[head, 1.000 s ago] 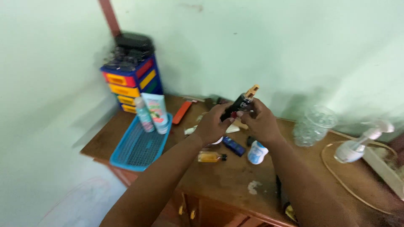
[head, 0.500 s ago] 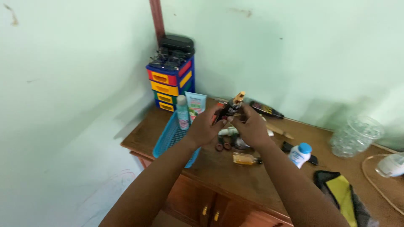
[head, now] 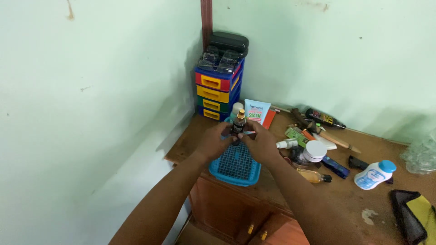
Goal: The person gathers small transparent beads from a wooden table and places them into a clear plastic jar. They then move a blue plastic basket and place several personal care bottles and tubes into it.
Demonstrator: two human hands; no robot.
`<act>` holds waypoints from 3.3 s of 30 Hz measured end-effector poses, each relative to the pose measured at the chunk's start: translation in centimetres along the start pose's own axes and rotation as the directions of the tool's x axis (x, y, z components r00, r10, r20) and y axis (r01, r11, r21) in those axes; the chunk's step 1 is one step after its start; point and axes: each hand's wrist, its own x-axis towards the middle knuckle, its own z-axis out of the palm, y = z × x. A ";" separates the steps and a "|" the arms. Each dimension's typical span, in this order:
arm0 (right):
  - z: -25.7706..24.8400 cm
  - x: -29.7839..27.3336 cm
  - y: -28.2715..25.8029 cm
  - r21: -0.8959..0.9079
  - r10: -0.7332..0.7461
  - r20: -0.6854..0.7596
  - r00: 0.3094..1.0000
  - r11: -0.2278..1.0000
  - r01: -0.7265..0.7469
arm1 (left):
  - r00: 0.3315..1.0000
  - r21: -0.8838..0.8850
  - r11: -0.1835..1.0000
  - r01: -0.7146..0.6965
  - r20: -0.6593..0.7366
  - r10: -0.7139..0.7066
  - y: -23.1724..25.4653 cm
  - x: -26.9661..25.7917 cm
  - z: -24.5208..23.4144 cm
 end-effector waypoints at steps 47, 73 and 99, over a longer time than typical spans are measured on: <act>2.1 -1.3 2.0 -0.290 -0.150 -0.129 0.980 0.951 0.107 | 0.935 0.324 0.908 -0.266 -0.144 0.325 -1.4 1.1 0.2; -24.4 0.3 14.5 -0.805 -0.276 -0.096 0.957 0.587 0.088 | 0.949 0.464 0.831 -0.307 0.217 0.229 8.4 11.8 20.8; -34.2 6.1 29.5 -0.533 0.345 0.069 0.936 0.806 -0.258 | 0.893 0.696 0.694 -0.182 0.412 -0.180 10.6 21.7 33.3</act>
